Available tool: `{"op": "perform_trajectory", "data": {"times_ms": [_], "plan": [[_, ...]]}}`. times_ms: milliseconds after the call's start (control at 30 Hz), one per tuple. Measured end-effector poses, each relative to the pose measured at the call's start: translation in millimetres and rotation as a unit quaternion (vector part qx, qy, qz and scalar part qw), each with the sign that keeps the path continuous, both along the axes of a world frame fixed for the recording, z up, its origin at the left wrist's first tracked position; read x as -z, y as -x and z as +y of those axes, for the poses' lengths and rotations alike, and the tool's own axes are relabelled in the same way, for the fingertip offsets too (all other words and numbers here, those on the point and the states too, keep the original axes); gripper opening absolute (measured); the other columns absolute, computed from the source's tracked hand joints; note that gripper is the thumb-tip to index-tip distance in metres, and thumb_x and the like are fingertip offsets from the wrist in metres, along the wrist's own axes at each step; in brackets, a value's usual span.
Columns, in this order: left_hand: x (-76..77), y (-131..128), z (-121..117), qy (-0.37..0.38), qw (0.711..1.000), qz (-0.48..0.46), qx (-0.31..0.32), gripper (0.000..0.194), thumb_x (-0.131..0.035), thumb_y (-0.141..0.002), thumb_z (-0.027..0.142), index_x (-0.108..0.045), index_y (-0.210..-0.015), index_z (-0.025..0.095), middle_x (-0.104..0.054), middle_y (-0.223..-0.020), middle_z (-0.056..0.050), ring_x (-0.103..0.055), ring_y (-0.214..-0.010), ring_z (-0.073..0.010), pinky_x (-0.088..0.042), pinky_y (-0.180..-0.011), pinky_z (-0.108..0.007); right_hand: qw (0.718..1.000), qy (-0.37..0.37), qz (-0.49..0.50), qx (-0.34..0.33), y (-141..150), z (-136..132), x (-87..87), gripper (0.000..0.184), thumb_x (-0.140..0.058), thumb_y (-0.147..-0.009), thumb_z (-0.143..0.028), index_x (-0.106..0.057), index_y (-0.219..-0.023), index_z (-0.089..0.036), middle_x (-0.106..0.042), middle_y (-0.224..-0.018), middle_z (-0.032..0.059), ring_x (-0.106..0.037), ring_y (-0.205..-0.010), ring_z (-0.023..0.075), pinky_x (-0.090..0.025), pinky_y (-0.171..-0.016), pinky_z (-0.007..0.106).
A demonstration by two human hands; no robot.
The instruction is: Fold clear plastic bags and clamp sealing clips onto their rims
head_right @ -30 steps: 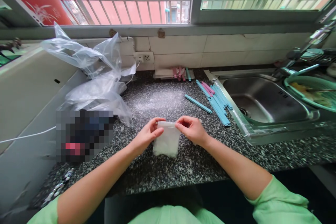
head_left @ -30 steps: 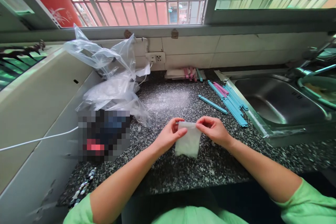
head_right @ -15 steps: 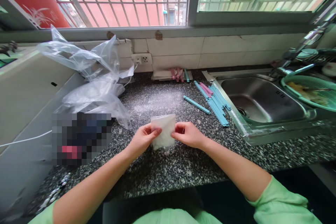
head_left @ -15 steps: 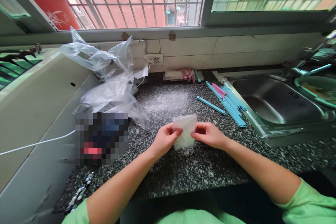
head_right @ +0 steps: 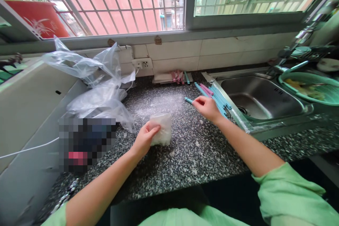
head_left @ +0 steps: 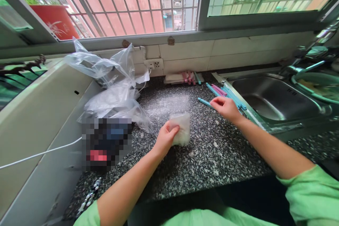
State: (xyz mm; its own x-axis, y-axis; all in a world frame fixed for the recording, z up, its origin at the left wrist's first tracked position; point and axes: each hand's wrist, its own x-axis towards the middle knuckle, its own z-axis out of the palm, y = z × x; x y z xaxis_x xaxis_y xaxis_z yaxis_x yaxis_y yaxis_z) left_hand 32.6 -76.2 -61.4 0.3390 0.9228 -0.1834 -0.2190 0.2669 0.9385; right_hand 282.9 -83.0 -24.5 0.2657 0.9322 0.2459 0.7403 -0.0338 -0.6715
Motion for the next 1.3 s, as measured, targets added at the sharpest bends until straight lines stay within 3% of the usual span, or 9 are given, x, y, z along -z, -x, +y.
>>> {"op": "perform_trajectory", "data": {"times_ms": [67, 133, 300, 600, 700, 800, 900, 1067, 1300], "plan": [[-1.8, 0.0, 0.0, -0.005, 1.000, -0.005, -0.011, 0.036, -0.074, -0.054, 0.032, -0.062, -0.082, 0.014, -0.067, -0.077, -0.002, -0.057, -0.067, -0.0138, -0.041, -0.065, -0.023, 0.981, 0.030, -0.146, 0.126, -29.5, 20.6, -11.2, 0.024, -0.051, -0.078, -0.034, -0.066, -0.082, -0.016, -0.068, -0.084, 0.0091, -0.062, -0.079, 0.0221, -0.046, -0.069, 0.032], [-2.3, 0.3, -0.5, -0.001, 1.000, -0.007, -0.001, 0.036, -0.074, -0.053, 0.031, -0.062, -0.083, 0.014, -0.067, -0.074, -0.002, -0.056, -0.064, -0.0133, -0.040, -0.063, -0.023, 0.944, 0.110, -0.247, 0.189, -51.8, 37.4, -17.3, 0.029, -0.050, -0.079, -0.036, -0.066, -0.092, -0.015, -0.066, -0.100, 0.0138, -0.061, -0.091, 0.0273, -0.046, -0.072, 0.035], [1.3, 2.0, 0.4, 0.015, 0.999, 0.019, 0.044, 0.030, -0.072, -0.054, 0.034, -0.065, -0.074, 0.012, -0.065, -0.065, -0.002, -0.054, -0.061, -0.0141, -0.038, -0.061, -0.023, 0.898, 0.250, -0.287, 0.220, -66.4, 59.0, -9.4, 0.040, -0.049, -0.080, -0.043, -0.063, -0.105, -0.014, -0.063, -0.109, 0.0175, -0.059, -0.101, 0.0307, -0.046, -0.076, 0.037], [-6.1, 3.3, 3.6, 0.070, 0.995, -0.008, 0.073, 0.027, -0.068, -0.051, 0.024, -0.061, -0.075, 0.013, -0.061, -0.061, 0.002, -0.050, -0.054, -0.0107, -0.035, -0.056, -0.021, 0.903, 0.218, -0.287, 0.233, -48.8, 60.6, -14.2, 0.037, -0.045, -0.084, -0.036, -0.065, -0.101, -0.010, -0.065, -0.101, 0.0193, -0.061, -0.095, 0.0290, -0.045, -0.072, 0.035], [-7.4, 6.4, 7.7, 0.065, 0.996, -0.001, 0.062, 0.026, -0.067, -0.051, 0.023, -0.060, -0.074, 0.013, -0.061, -0.062, 0.001, -0.050, -0.054, -0.0106, -0.034, -0.055, -0.021, 0.925, 0.152, -0.288, 0.198, -28.7, 49.8, -17.6, 0.031, -0.045, -0.082, -0.036, -0.065, -0.097, -0.019, -0.067, -0.098, 0.0109, -0.062, -0.090, 0.0246, -0.044, -0.068, 0.031], [-7.5, 9.3, 13.0, 0.075, 0.996, -0.017, 0.052, 0.026, -0.067, -0.050, 0.023, -0.060, -0.073, 0.013, -0.060, -0.061, 0.001, -0.050, -0.053, -0.0104, -0.034, -0.054, -0.021, 0.965, 0.016, -0.247, 0.088, 1.0, 34.0, -13.2, 0.024, -0.049, -0.079, -0.035, -0.066, -0.083, -0.018, -0.068, -0.082, 0.0073, -0.062, -0.075, 0.0209, -0.042, -0.060, 0.028], [-8.2, 11.0, 16.8, 0.097, 0.993, -0.038, 0.051, 0.026, -0.068, -0.049, 0.025, -0.060, -0.071, 0.013, -0.059, -0.058, 0.001, -0.048, -0.050, -0.0099, -0.032, -0.053, -0.022, 0.976, -0.079, -0.202, -0.011, 30.5, 15.1, -6.2, 0.018, -0.051, -0.079, -0.032, -0.063, -0.079, -0.018, -0.067, -0.076, 0.0049, -0.059, -0.066, 0.0170, -0.043, -0.060, 0.028], [-8.9, 12.0, 18.3, 0.106, 0.992, -0.043, 0.056, 0.026, -0.070, -0.050, 0.026, -0.060, -0.069, 0.012, -0.056, -0.055, 0.001, -0.046, -0.049, -0.0094, -0.030, -0.052, -0.022, 0.979, -0.113, -0.121, -0.115, 62.9, -14.0, -3.1, 0.015, -0.053, -0.081, -0.031, -0.061, -0.080, -0.018, -0.063, -0.072, 0.0044, -0.057, -0.066, 0.0164, -0.044, -0.059, 0.028], [-9.0, 9.7, 16.4, 0.119, 0.989, -0.049, 0.069, 0.019, -0.066, -0.049, 0.022, -0.060, -0.064, 0.012, -0.055, -0.053, 0.001, -0.044, -0.047, -0.0085, -0.028, -0.051, -0.022, 0.971, -0.143, -0.061, -0.181, 78.8, -30.2, 10.6, 0.010, -0.055, -0.082, -0.027, -0.060, -0.081, -0.018, -0.062, -0.073, 0.0043, -0.056, -0.067, 0.0156, -0.045, -0.061, 0.028]]}}
